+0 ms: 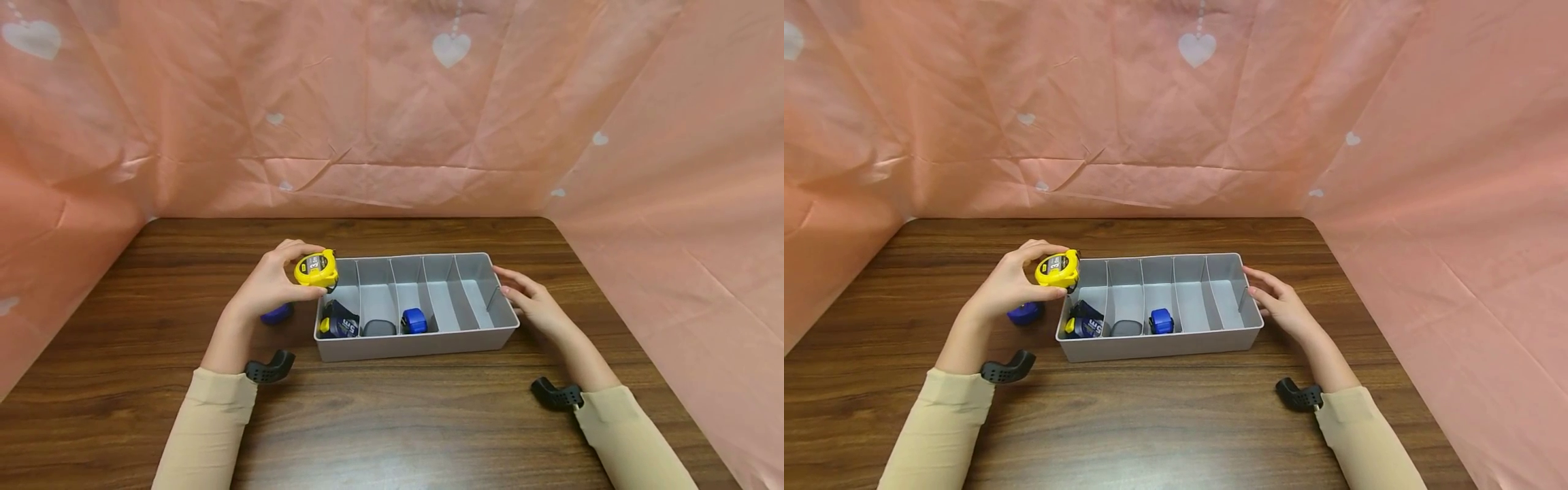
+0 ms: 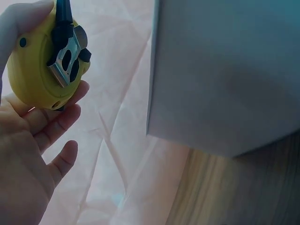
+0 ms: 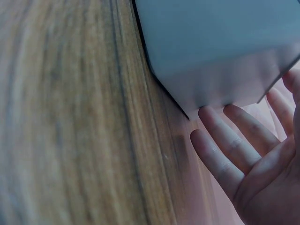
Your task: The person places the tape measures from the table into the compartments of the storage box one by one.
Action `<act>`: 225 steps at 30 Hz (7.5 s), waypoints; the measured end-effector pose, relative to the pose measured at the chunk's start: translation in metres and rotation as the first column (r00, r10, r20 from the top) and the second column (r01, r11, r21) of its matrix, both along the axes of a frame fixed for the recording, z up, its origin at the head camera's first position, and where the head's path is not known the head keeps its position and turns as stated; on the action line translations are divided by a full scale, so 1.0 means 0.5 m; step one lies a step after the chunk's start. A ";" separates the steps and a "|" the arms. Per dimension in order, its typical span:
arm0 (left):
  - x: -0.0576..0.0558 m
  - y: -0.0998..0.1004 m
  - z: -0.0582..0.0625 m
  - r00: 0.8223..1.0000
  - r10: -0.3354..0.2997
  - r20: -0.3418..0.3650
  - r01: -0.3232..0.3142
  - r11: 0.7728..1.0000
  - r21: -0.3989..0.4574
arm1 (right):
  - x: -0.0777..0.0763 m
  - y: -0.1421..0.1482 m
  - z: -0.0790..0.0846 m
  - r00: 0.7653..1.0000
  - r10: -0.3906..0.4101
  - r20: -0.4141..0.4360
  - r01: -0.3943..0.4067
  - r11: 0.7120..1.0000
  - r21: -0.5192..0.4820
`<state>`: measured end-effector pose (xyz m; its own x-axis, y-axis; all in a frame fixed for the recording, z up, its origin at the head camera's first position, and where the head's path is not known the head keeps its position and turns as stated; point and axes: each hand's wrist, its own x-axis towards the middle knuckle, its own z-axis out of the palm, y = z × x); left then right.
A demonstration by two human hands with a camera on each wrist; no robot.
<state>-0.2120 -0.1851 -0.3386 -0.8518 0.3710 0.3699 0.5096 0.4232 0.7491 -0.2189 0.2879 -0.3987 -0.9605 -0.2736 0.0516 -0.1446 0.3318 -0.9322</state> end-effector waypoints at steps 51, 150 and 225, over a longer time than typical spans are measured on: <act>-0.017 0.181 0.015 0.987 -0.144 -0.074 0.144 0.990 -0.005 | -0.002 0.001 -0.003 1.000 0.004 0.000 -0.004 1.000 -0.004; 0.014 0.394 -0.048 0.973 -0.182 -0.143 0.093 0.874 -0.477 | 0.001 -0.002 0.000 1.000 -0.007 0.021 0.007 1.000 0.009; 0.029 0.338 -0.033 0.931 -0.315 -0.183 0.121 0.741 -0.660 | 0.000 -0.003 0.000 0.999 0.000 0.044 0.001 1.000 -0.027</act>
